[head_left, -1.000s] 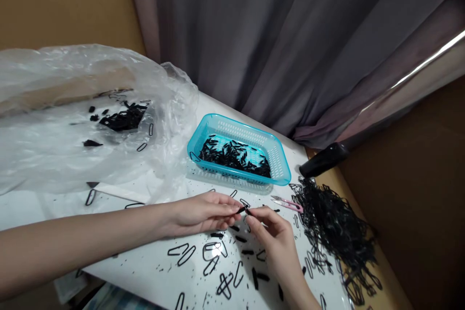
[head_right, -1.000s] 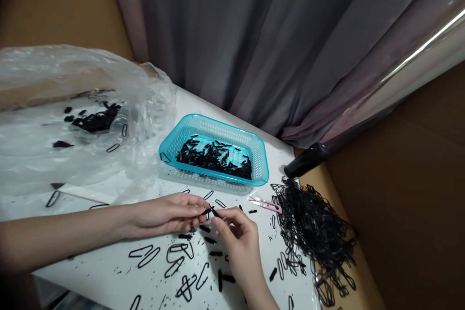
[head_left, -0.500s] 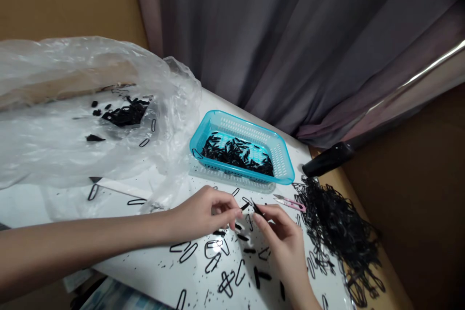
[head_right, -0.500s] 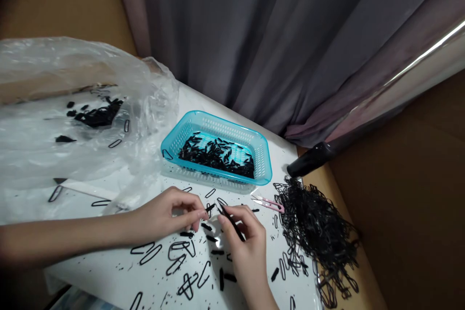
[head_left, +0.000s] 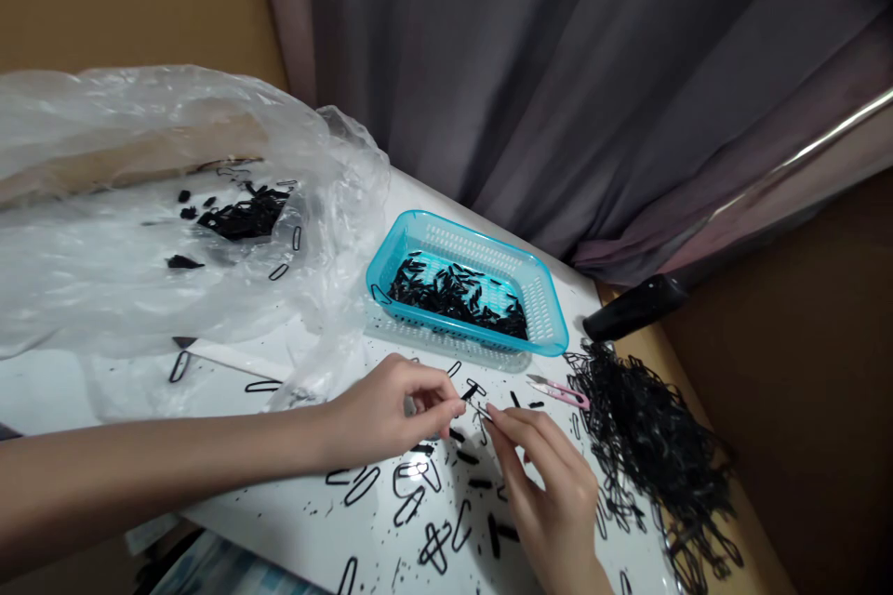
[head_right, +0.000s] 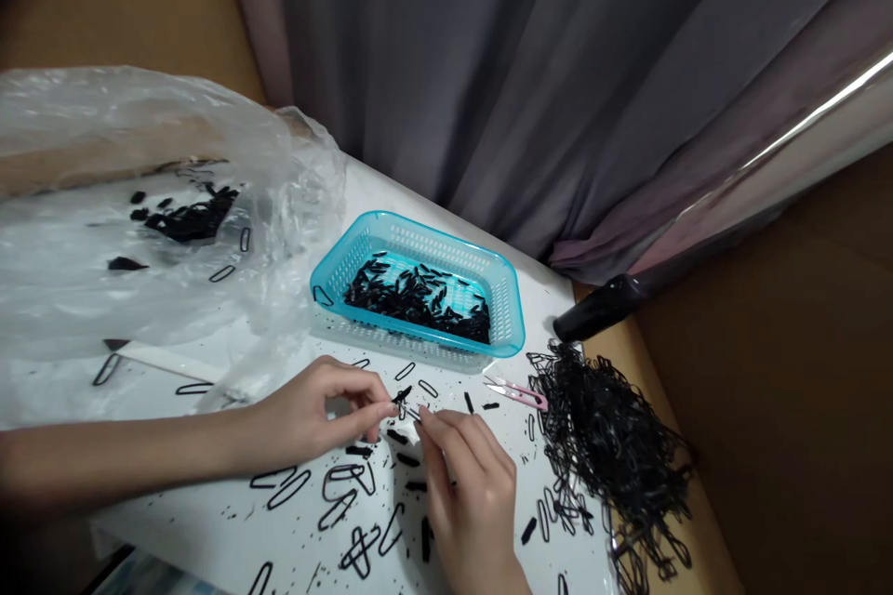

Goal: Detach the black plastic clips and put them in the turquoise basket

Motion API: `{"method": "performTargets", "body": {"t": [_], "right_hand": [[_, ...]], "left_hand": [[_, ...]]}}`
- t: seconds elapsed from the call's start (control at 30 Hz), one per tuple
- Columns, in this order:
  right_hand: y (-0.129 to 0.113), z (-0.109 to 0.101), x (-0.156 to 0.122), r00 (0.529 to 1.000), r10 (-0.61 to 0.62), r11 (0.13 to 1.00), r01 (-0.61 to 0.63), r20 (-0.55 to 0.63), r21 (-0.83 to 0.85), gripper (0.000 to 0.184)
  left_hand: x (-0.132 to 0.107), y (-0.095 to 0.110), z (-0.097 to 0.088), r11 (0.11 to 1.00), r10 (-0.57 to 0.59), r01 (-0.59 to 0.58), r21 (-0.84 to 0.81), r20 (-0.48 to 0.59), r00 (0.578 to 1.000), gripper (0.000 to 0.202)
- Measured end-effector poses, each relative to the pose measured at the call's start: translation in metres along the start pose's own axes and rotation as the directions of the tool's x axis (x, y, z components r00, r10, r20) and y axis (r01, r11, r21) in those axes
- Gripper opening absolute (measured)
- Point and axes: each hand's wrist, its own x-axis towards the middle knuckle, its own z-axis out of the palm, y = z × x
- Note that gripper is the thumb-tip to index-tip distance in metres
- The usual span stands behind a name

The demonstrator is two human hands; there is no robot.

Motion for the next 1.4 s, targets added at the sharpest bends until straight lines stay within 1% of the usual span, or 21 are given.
{"method": "performTargets", "body": {"t": [0.23,0.5,0.63,0.7,0.8,0.9,0.97,1.03,1.13,1.2,1.33,1.4], "right_hand": [[-0.002,-0.001,0.000,1.000,-0.003,1.000,0.004,0.020,-0.026,0.028],[0.000,-0.002,0.001,0.998,-0.020,0.997,0.024,0.062,-0.075,0.027],[0.002,-0.005,0.000,0.996,-0.030,0.998,0.035,0.080,-0.060,0.030],[0.002,-0.007,0.000,0.995,-0.013,1.000,0.013,0.094,0.001,0.031],[-0.002,-0.010,0.002,0.990,0.086,0.981,-0.104,0.113,0.162,0.024],[-0.008,-0.012,0.006,0.978,0.165,0.942,-0.195,0.132,0.274,0.015],[-0.011,-0.013,0.008,0.975,0.180,0.932,-0.211,0.131,0.295,0.014],[-0.010,-0.013,0.007,0.982,0.167,0.946,-0.186,0.093,0.267,0.016],[-0.006,-0.011,0.005,0.996,0.094,0.984,-0.093,-0.003,0.150,0.020],[-0.003,-0.010,0.003,0.998,0.045,0.996,-0.042,-0.033,0.080,0.022],[-0.002,-0.009,0.002,1.000,-0.027,0.999,0.027,0.006,0.031,0.025],[-0.002,-0.008,0.002,0.999,-0.041,0.999,0.041,0.020,0.024,0.026]], "left_hand": [[0.000,0.001,0.000,0.999,0.031,-0.031,0.022,0.002,1.000,0.027],[0.000,-0.007,-0.001,0.978,0.138,-0.139,0.156,0.015,0.990,0.026],[0.000,-0.007,-0.002,0.981,0.134,-0.138,0.137,0.034,0.990,0.024],[0.001,-0.004,-0.002,0.987,0.122,-0.127,0.101,0.046,0.991,0.025],[0.002,-0.001,-0.003,0.994,0.099,-0.102,0.049,0.068,0.993,0.026],[0.004,-0.002,-0.004,0.999,0.031,-0.033,0.017,0.072,0.997,0.027],[0.004,-0.003,-0.003,1.000,-0.016,0.017,-0.009,0.059,0.998,0.027],[0.004,-0.004,-0.003,0.999,-0.031,0.033,-0.038,0.055,0.998,0.027],[0.002,-0.002,-0.002,0.999,0.003,0.001,-0.049,0.070,0.998,0.026],[0.001,-0.001,-0.002,0.999,0.028,-0.026,-0.035,0.061,0.998,0.025],[0.000,0.002,-0.002,0.998,0.054,-0.053,-0.021,0.033,0.998,0.023],[0.001,0.002,-0.002,0.998,0.059,-0.058,-0.017,0.034,0.998,0.023]]}}
